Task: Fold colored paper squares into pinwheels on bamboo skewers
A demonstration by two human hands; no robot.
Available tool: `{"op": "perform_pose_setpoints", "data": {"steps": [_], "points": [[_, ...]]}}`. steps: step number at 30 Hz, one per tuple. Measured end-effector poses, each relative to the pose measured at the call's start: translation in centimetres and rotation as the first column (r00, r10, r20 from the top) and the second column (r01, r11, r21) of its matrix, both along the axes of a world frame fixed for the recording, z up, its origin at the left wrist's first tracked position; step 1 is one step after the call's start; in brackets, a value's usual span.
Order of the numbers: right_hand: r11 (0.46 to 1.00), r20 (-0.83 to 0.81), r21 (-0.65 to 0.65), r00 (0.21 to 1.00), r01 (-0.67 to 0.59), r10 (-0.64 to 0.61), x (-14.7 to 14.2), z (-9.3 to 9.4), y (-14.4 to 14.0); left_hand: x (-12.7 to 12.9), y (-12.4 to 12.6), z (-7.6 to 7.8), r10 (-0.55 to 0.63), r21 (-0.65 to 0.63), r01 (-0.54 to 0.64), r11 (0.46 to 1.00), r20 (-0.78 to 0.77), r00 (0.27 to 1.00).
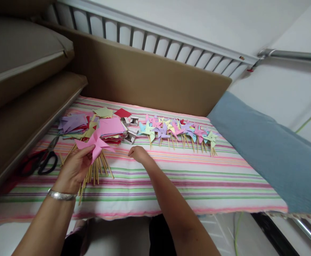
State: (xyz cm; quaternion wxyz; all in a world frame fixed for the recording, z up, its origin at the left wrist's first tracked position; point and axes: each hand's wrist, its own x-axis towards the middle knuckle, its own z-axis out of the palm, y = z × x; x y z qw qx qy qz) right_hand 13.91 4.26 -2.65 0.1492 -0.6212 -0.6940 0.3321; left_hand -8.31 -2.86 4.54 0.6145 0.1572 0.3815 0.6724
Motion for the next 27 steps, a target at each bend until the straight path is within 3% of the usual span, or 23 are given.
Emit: {"op": "perform_pose_setpoints", "data": {"steps": [9, 20, 24, 27], "points": [[0.976, -0.036, 0.186, 0.993, 0.116, -0.112, 0.5, -0.6, -2.4, -0.2, 0.0, -0.1, 0.014, -0.003, -0.014, 1.000, 0.001, 1.000], [0.952, 0.074, 0.293, 0.991, 0.085, -0.111, -1.2, -0.2, -3.4, 0.4, -0.1, -0.6, -0.039, -0.070, 0.038, 0.997, -0.017, 0.999], [0.943, -0.024, 0.302, 0.990, 0.140, -0.140, -1.3, 0.7, -4.1, 1.1, 0.0, -0.7, -0.055, -0.088, 0.050, 0.995, -0.048, 0.997], [0.940, -0.187, 0.267, 0.969, 0.211, -0.164, -1.1, 2.4, -5.3, 1.9, 0.1, -0.9, -0.071, -0.115, 0.062, 0.991, -0.069, 0.995]]}}
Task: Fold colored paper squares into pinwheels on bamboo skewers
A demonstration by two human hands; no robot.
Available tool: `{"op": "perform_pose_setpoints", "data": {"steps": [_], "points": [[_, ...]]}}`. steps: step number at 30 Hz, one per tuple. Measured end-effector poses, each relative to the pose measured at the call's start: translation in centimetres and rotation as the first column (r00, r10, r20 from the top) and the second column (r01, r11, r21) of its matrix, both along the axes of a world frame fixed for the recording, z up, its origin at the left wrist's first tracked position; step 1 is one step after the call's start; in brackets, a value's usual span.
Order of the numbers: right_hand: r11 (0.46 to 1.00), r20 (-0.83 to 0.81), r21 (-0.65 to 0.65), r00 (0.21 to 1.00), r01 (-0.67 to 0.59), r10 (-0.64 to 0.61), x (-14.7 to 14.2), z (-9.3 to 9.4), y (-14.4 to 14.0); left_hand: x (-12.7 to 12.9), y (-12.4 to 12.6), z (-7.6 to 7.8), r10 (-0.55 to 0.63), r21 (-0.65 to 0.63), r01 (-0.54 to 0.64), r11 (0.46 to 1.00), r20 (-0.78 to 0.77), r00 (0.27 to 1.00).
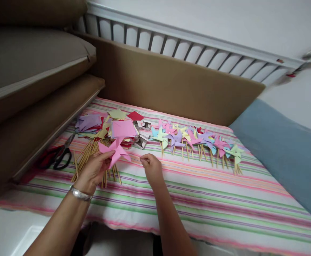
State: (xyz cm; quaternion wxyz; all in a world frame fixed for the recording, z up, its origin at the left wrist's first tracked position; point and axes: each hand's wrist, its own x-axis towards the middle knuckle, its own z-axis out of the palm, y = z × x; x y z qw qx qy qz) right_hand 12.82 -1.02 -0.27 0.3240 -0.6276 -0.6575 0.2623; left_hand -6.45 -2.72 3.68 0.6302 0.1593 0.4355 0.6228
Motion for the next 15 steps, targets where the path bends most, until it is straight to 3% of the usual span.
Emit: {"op": "perform_pose_setpoints", "data": {"steps": [2, 4, 9, 15], "points": [[1.000, -0.284, -0.019, 0.958, 0.022, -0.027, 0.2, 1.5, -0.9, 0.7, 0.1, -0.2, -0.016, 0.001, 0.016, 1.000, -0.001, 1.000], [1.000, -0.406, -0.008, 0.914, 0.002, -0.005, 0.6, 3.0, -1.6, 1.5, 0.2, -0.5, -0.019, 0.002, 0.019, 1.000, -0.007, 1.000], [0.984, -0.372, 0.168, 0.920, -0.066, 0.125, 1.4, 5.1, -1.9, 4.2, 0.6, -1.6, -0.042, 0.005, 0.043, 0.999, -0.085, 0.996], [0.987, -0.377, 0.084, 0.913, -0.134, 0.156, 2.5, 4.0, -1.2, 7.8, 0.8, -2.1, -0.123, 0.041, 0.130, 0.991, -0.133, 0.983]]}}
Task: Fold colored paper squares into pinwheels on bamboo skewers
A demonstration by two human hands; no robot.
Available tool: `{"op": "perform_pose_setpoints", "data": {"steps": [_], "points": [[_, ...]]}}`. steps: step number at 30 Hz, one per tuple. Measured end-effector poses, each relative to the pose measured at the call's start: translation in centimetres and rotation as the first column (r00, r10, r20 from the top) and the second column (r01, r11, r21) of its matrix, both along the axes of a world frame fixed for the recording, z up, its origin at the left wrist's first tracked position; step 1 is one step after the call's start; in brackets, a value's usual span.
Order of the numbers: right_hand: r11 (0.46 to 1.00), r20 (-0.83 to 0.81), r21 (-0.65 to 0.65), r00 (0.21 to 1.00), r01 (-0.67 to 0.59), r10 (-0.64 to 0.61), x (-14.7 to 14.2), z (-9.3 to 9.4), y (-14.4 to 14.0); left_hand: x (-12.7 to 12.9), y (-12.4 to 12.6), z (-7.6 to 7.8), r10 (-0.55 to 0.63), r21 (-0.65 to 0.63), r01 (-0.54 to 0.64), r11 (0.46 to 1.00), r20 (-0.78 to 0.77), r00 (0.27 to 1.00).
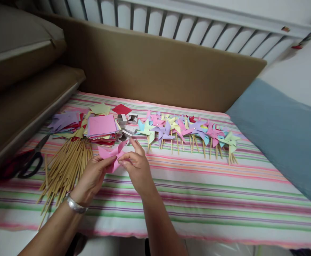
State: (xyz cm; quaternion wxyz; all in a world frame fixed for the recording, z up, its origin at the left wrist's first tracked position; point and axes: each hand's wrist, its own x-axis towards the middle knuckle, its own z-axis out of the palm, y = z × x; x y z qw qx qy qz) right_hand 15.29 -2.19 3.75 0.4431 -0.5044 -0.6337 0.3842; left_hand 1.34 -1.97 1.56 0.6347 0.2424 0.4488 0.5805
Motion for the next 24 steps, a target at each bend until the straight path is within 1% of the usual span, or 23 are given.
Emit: {"op": "perform_pose_setpoints", "data": {"steps": [4, 9, 15, 19, 24], "points": [[1.000, 0.016, -0.023, 1.000, 0.019, -0.019, 0.8, -0.5, 0.1, 1.6, -0.1, 0.0, -0.051, 0.018, 0.051, 0.999, -0.001, 0.999], [0.997, 0.004, -0.054, 0.998, 0.060, -0.060, 1.5, -0.5, -0.2, 2.5, -0.3, 0.3, -0.080, 0.022, 0.080, 0.997, 0.009, 0.997], [0.996, -0.009, -0.067, 0.998, 0.066, -0.067, 1.5, -0.7, -0.2, 2.3, -0.6, 0.7, -0.122, 0.026, 0.120, 0.992, 0.082, 0.989], [0.995, -0.026, -0.079, 0.998, 0.053, -0.055, 1.2, -0.7, 0.0, 1.8, -0.5, 0.7, -0.138, 0.023, 0.137, 0.990, 0.097, 0.986], [0.994, -0.035, -0.100, 0.998, 0.048, -0.052, 0.8, -0.3, 0.2, 1.3, -0.5, 0.9, -0.145, 0.014, 0.145, 0.989, 0.091, 0.985]]}}
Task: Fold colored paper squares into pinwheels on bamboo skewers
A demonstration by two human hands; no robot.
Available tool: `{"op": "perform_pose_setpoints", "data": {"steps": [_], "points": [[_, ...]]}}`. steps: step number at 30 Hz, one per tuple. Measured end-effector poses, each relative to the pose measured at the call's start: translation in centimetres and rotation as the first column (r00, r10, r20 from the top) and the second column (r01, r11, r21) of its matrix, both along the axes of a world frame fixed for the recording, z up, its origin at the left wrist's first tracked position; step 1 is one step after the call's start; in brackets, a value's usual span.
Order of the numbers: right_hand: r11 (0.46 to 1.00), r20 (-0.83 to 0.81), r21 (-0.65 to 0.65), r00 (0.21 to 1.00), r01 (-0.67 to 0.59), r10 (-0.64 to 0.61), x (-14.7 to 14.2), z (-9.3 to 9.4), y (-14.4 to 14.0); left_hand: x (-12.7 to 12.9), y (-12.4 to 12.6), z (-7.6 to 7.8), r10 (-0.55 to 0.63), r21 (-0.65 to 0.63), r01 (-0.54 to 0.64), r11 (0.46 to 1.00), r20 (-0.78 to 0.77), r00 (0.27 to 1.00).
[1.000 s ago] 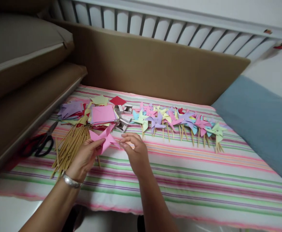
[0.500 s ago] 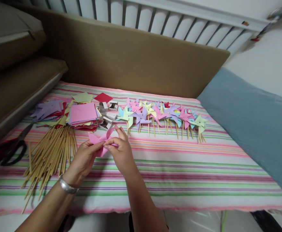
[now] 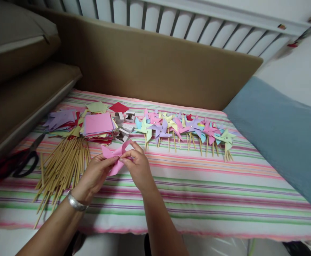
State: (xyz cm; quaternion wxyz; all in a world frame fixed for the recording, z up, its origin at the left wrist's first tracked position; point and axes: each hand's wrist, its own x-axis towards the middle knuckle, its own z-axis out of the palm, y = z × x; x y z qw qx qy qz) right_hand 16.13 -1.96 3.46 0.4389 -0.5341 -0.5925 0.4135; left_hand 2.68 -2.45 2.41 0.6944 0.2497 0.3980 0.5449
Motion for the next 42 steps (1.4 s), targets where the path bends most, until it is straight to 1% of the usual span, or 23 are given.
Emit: {"op": "perform_pose_setpoints", "data": {"steps": [5, 9, 13, 17, 22, 28, 31, 34, 36, 42], "points": [[1.000, 0.027, 0.020, 1.000, -0.013, 0.012, -0.3, 0.0, 0.0, -0.3, -0.1, 0.0, 0.049, -0.003, -0.049, 0.999, -0.019, 0.999], [0.999, 0.040, 0.033, 0.998, -0.039, 0.037, -0.5, -0.3, 0.0, -0.5, -0.1, -0.4, 0.068, 0.029, -0.066, 0.997, -0.048, 0.997], [0.998, 0.037, 0.039, 0.998, -0.053, 0.052, -0.6, -0.4, -0.1, -0.7, -0.1, -0.6, 0.058, 0.057, -0.053, 0.997, -0.091, 0.994], [0.999, 0.028, 0.000, 0.999, -0.044, 0.044, -0.7, 0.0, -0.1, -0.7, -0.1, -0.6, 0.044, 0.080, -0.034, 0.996, -0.131, 0.990], [0.996, -0.042, -0.082, 0.999, -0.037, 0.033, -0.7, 0.0, 0.0, -0.8, -0.1, -0.8, 0.065, 0.105, -0.044, 0.993, -0.205, 0.977], [0.999, -0.123, -0.045, 0.992, -0.028, 0.023, -0.8, -0.6, 0.2, -0.8, -0.1, -1.0, 0.099, 0.139, -0.062, 0.988, -0.281, 0.955], [0.998, -0.163, -0.056, 0.986, -0.033, 0.024, -0.9, -0.8, 0.1, -0.8, -0.1, -0.8, 0.072, 0.130, -0.040, 0.991, -0.248, 0.966], [0.995, -0.208, -0.091, 0.978, -0.025, 0.006, -0.8, -0.7, 0.0, -0.9, -0.3, -0.5, -0.011, 0.095, 0.028, 0.995, -0.172, 0.985], [0.994, -0.223, -0.106, 0.975, -0.026, 0.002, -0.8, -0.6, -0.1, -0.9, -0.4, -0.4, -0.046, 0.069, 0.055, 0.996, -0.131, 0.990], [0.993, -0.245, -0.116, 0.970, -0.033, 0.004, -0.8, -0.6, -0.1, -0.9, -0.4, -0.3, -0.049, 0.048, 0.052, 0.997, -0.074, 0.996]]}}
